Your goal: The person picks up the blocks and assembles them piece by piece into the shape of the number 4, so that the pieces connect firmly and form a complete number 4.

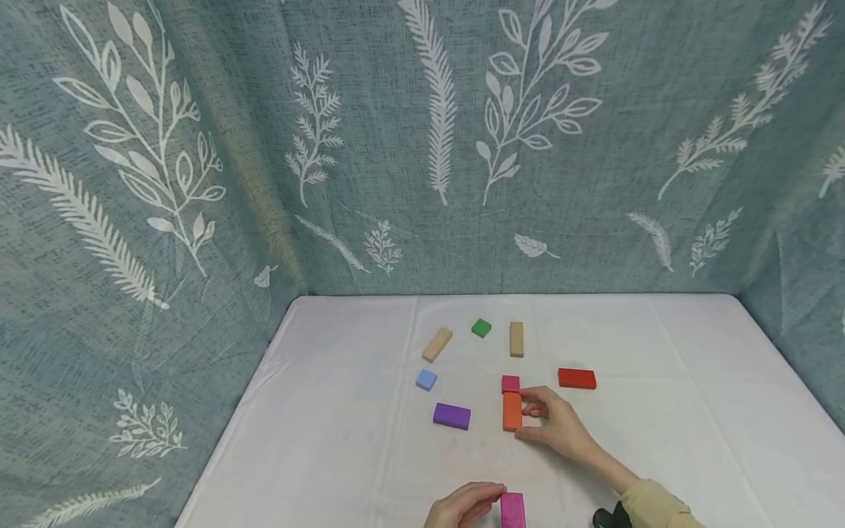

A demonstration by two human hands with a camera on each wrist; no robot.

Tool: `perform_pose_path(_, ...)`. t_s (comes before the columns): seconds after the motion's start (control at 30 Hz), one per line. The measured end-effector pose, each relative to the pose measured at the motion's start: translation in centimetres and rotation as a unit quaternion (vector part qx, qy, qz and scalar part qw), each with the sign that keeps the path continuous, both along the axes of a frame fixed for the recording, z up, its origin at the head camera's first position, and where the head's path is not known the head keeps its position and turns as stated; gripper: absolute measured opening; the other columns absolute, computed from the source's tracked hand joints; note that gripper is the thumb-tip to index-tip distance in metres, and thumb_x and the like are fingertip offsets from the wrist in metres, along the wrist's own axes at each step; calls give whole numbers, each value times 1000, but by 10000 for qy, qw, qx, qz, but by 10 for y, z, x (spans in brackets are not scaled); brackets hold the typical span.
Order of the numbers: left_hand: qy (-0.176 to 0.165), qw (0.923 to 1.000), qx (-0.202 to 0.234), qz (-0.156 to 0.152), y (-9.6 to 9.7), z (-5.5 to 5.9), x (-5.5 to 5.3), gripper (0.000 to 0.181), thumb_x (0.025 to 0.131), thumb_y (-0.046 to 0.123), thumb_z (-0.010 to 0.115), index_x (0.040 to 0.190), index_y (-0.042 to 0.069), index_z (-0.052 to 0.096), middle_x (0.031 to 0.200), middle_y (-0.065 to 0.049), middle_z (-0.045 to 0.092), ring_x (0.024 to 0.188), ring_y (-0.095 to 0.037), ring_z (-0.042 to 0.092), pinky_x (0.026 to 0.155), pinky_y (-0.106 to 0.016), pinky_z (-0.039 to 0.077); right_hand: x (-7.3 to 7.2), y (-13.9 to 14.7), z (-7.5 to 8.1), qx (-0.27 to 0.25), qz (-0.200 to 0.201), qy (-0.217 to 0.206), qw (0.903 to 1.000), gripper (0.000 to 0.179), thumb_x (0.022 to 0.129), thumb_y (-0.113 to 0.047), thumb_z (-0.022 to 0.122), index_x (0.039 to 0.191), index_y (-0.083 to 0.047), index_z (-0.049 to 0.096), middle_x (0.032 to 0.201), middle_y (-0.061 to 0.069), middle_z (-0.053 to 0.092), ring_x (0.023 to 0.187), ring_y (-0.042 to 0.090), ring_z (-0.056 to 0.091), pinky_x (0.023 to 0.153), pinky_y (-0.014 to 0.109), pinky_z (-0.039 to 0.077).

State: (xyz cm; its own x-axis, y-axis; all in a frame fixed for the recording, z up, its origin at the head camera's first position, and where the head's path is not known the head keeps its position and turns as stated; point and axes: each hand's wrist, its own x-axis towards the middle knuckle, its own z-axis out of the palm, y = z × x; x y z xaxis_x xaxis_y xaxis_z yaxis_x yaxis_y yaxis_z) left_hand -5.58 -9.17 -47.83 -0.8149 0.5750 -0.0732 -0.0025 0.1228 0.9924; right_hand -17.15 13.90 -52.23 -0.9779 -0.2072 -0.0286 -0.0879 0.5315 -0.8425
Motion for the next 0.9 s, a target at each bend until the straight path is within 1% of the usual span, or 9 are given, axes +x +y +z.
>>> perform_pose_path(0.13,-16,10000,1,18,-1,0,1,51,91,22,64,128,-10,51,126,-24,56,115,3,54,98,-24,49,1,-2,0,-39,-75,-21,10000,64,68,-11,84,124,0,56,112,9,62,90,15,62,81,24,57)
perform_pose_path(0.37,-76,9999,-92,47,-1,1,1,50,91,23,63,128,-8,51,126,-21,57,115,1,55,99,-26,49,3,-4,0,-28,-159,-65,9998,66,68,-12,84,125,0,54,114,9,61,89,13,61,79,17,55)
perform_pose_path(0.63,-101,9999,-42,22,-3,0,2,50,92,23,63,129,-9,50,127,-22,56,116,1,55,99,-28,49,3,-4,-1,-114,-119,-5,9999,60,68,-10,84,120,-1,56,110,8,62,92,16,62,82,22,57)
perform_pose_path(0.9,145,9998,154,-6,-5,-3,3,52,91,21,63,128,-12,49,127,-27,55,117,2,53,99,-23,48,3,-4,-1,-135,-58,0,9999,57,69,-10,83,119,-1,56,110,9,62,94,18,62,83,26,57)
